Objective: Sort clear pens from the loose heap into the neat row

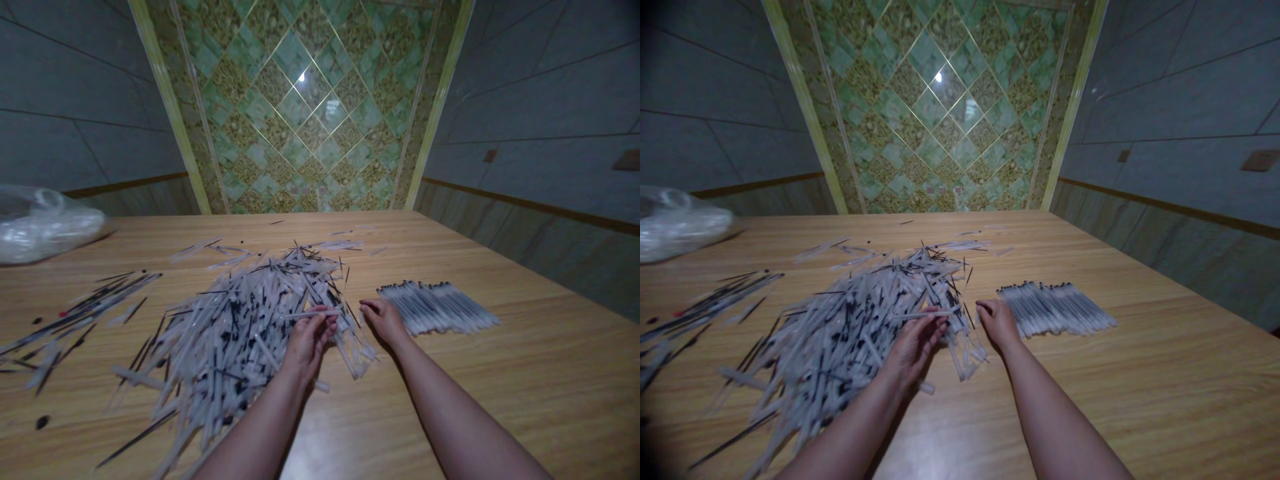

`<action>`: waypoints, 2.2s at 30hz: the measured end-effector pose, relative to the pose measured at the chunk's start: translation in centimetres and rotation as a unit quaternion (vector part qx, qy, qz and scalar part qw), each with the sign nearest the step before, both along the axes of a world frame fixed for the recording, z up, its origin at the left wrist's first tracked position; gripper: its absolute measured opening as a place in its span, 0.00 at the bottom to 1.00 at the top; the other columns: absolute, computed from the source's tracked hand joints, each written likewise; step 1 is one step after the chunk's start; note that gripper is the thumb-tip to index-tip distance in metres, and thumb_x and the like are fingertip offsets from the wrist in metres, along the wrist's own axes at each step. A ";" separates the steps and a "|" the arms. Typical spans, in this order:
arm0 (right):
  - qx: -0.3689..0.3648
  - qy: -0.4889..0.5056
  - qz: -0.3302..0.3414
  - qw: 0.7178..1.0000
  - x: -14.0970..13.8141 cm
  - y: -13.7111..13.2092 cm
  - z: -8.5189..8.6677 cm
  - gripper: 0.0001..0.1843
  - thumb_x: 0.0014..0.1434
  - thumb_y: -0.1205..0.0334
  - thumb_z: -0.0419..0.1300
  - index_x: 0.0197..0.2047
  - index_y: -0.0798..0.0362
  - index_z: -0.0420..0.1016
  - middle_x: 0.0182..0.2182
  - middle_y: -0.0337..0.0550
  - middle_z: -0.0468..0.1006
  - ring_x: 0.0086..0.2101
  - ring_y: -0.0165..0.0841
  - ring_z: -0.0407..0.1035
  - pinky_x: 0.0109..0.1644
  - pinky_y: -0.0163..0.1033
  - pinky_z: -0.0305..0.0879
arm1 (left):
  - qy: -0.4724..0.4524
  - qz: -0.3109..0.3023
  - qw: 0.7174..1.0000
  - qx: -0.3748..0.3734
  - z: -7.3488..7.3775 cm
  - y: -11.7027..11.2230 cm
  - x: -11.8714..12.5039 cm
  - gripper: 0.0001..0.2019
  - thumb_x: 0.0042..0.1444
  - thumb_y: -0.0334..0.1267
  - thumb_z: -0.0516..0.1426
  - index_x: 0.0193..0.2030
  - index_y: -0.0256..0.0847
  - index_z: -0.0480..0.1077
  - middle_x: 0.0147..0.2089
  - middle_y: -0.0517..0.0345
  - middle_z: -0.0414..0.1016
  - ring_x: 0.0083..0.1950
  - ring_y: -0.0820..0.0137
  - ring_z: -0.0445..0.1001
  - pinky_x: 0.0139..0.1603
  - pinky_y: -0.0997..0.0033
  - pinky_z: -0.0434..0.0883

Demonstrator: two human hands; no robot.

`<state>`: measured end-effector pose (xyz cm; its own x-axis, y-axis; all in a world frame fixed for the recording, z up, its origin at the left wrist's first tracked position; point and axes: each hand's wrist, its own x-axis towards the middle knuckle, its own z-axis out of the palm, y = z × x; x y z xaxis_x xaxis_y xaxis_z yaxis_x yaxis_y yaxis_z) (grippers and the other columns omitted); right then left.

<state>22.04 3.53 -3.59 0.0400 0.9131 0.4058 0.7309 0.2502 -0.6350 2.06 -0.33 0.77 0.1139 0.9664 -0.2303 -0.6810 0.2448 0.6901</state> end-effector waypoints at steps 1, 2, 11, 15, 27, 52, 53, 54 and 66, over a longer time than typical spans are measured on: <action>0.001 -0.001 0.000 1.000 0.0 0.0 -0.1 0.14 0.54 0.59 0.53 0.39 0.53 0.76 0.37 0.46 0.78 0.39 0.36 0.70 0.46 0.42 0.64 | 0.001 0.002 1.000 0.000 0.0 0.1 -0.1 0.07 0.49 0.26 0.56 0.37 0.35 0.67 0.31 0.52 0.76 0.33 0.72 0.75 0.35 0.75 0.73; 0.001 -0.002 0.000 1.000 -0.1 0.0 -0.1 0.14 0.54 0.59 0.53 0.39 0.53 0.76 0.37 0.46 0.78 0.39 0.36 0.70 0.46 0.42 0.64 | 0.003 0.005 1.000 0.001 -0.1 0.2 -0.2 0.07 0.49 0.26 0.56 0.36 0.34 0.67 0.31 0.52 0.76 0.33 0.72 0.75 0.35 0.75 0.73; -0.006 -0.017 0.020 1.000 -0.3 -0.2 0.1 0.14 0.54 0.60 0.52 0.40 0.53 0.76 0.36 0.46 0.78 0.39 0.36 0.70 0.45 0.42 0.64 | 0.018 0.010 1.000 0.006 -0.9 0.8 -0.8 0.06 0.49 0.27 0.57 0.35 0.35 0.67 0.32 0.52 0.76 0.32 0.72 0.76 0.35 0.74 0.73; -0.010 -0.023 0.025 0.999 -0.5 -0.2 0.0 0.14 0.54 0.60 0.52 0.40 0.53 0.76 0.36 0.46 0.78 0.39 0.36 0.70 0.45 0.42 0.64 | 0.027 0.011 1.000 -0.001 -0.8 1.1 -0.9 0.08 0.47 0.27 0.58 0.36 0.35 0.66 0.31 0.53 0.76 0.32 0.71 0.76 0.35 0.74 0.73; 0.022 -0.007 0.040 0.999 -1.1 -0.4 0.5 0.13 0.55 0.59 0.52 0.39 0.52 0.76 0.35 0.46 0.78 0.38 0.36 0.69 0.44 0.42 0.64 | 0.023 -0.006 1.000 0.002 -0.7 1.3 -1.0 0.08 0.47 0.28 0.58 0.36 0.35 0.67 0.33 0.53 0.76 0.32 0.72 0.75 0.34 0.74 0.73; 0.020 -0.108 0.146 0.983 -5.3 -2.5 2.3 0.13 0.55 0.67 0.55 0.43 0.46 0.74 0.37 0.44 0.73 0.42 0.36 0.62 0.46 0.42 0.57 | -0.027 0.058 0.998 0.023 -0.7 2.1 -2.4 0.07 0.46 0.28 0.58 0.35 0.35 0.68 0.29 0.55 0.75 0.32 0.72 0.75 0.35 0.73 0.73; 0.015 -0.116 0.143 0.983 -5.4 -2.3 2.1 0.14 0.55 0.67 0.56 0.43 0.46 0.74 0.37 0.44 0.73 0.42 0.36 0.61 0.46 0.42 0.57 | -0.027 0.056 0.998 0.026 -0.7 2.1 -2.4 0.08 0.46 0.28 0.58 0.35 0.35 0.68 0.30 0.55 0.75 0.32 0.72 0.75 0.35 0.73 0.73; 0.010 -0.122 0.140 0.983 -5.5 -2.2 2.0 0.14 0.54 0.67 0.56 0.43 0.45 0.74 0.37 0.44 0.72 0.41 0.36 0.61 0.46 0.42 0.56 | -0.027 0.055 0.998 0.027 -0.7 2.1 -2.4 0.08 0.46 0.28 0.58 0.35 0.35 0.68 0.30 0.55 0.75 0.32 0.72 0.75 0.35 0.73 0.73; -0.031 0.110 0.137 0.984 -5.9 -2.0 2.8 0.09 0.52 0.57 0.56 0.32 0.53 0.74 0.30 0.44 0.75 0.35 0.34 0.67 0.40 0.40 0.61 | -0.016 0.038 0.999 0.023 -0.5 1.9 -2.0 0.08 0.46 0.26 0.57 0.36 0.35 0.66 0.30 0.54 0.75 0.31 0.71 0.75 0.33 0.73 0.73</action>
